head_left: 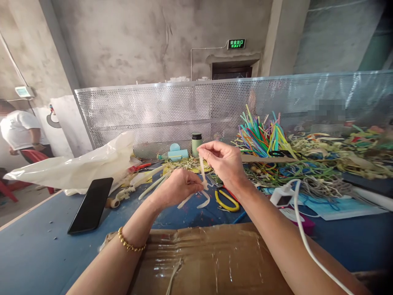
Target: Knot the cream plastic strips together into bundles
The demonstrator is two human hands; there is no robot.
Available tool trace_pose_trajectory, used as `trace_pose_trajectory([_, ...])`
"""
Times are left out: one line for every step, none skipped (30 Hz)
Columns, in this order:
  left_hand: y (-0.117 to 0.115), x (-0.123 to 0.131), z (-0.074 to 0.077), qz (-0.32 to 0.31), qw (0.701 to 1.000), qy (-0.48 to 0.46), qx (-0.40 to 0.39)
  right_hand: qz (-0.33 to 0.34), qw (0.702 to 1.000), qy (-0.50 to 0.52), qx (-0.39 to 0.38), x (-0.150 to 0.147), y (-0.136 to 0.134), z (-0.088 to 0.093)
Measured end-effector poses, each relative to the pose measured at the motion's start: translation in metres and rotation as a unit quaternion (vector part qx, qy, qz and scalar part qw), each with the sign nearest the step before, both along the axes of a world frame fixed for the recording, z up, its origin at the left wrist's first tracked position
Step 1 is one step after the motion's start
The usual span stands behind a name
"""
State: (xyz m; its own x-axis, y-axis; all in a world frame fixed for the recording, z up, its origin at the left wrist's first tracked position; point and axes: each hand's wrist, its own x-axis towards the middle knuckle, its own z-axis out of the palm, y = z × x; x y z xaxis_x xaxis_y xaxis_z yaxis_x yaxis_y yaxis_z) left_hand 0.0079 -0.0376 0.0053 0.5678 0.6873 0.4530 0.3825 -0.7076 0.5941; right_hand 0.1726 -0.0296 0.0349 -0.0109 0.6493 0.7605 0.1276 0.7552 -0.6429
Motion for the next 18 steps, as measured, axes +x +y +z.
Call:
trace_pose_trajectory([-0.001,0.001,0.000,-0.009,1.000,0.012,-0.012,-0.020,1.000,0.014,0.002,0.001,0.002,0.000])
trace_pose_trajectory([-0.002,0.001,0.000,-0.020,0.999,0.024,-0.025,-0.038,0.999,0.027,0.003,0.002,0.003,0.000])
trace_pose_trajectory([-0.003,0.002,0.000,-0.032,0.998,0.035,-0.039,-0.050,0.998,0.036,0.004,0.002,0.004,0.000])
trace_pose_trajectory([-0.004,0.002,0.001,-0.045,0.996,0.046,-0.054,-0.057,0.998,0.042,0.006,0.002,0.005,-0.001])
trace_pose_trajectory([-0.004,0.002,0.001,-0.058,0.994,0.055,-0.070,-0.057,0.997,0.044,0.008,0.002,0.005,-0.001])
trace_pose_trajectory([-0.004,0.002,0.001,-0.069,0.992,0.056,-0.086,-0.049,0.998,0.040,0.008,0.001,0.005,-0.001])
trace_pose_trajectory([-0.004,0.002,0.002,-0.079,0.991,0.050,-0.101,-0.032,0.999,0.028,0.001,0.000,0.004,-0.002])
trace_pose_trajectory([-0.004,0.001,0.002,-0.089,0.989,0.037,-0.116,-0.006,1.000,0.004,-0.014,0.000,0.004,-0.002])
trace_pose_trajectory([-0.004,0.000,0.003,-0.098,0.987,0.018,-0.130,0.023,0.999,-0.029,-0.034,0.000,0.004,-0.003])
trace_pose_trajectory([-0.004,-0.001,0.004,-0.104,0.984,-0.006,-0.142,0.047,0.995,-0.067,-0.053,0.001,0.005,-0.004])
trace_pose_trajectory([-0.003,-0.002,0.006,-0.109,0.982,-0.031,-0.148,0.062,0.991,-0.102,-0.067,0.002,0.007,-0.004])
trace_pose_trajectory([-0.003,-0.002,0.007,-0.109,0.981,-0.056,-0.150,0.063,0.988,-0.123,-0.074,0.004,0.010,-0.005])
trace_pose_trajectory([-0.003,-0.003,0.008,-0.103,0.980,-0.083,-0.149,0.052,0.987,-0.130,-0.074,0.007,0.013,-0.005])
trace_pose_trajectory([-0.002,-0.004,0.009,-0.089,0.979,-0.110,-0.145,0.037,0.989,-0.125,-0.075,0.010,0.016,-0.006])
trace_pose_trajectory([-0.001,-0.004,0.010,-0.072,0.978,-0.137,-0.142,0.026,0.990,-0.118,-0.079,0.013,0.018,-0.005])
trace_pose_trajectory([0.000,-0.004,0.010,-0.053,0.975,-0.160,-0.142,0.025,0.989,-0.119,-0.087,0.015,0.019,-0.005])
trace_pose_trajectory([0.002,-0.005,0.010,-0.036,0.973,-0.179,-0.143,0.030,0.987,-0.130,-0.095,0.017,0.020,-0.004])
trace_pose_trajectory([0.004,-0.005,0.009,-0.023,0.971,-0.193,-0.141,0.035,0.983,-0.149,-0.100,0.018,0.019,-0.004])
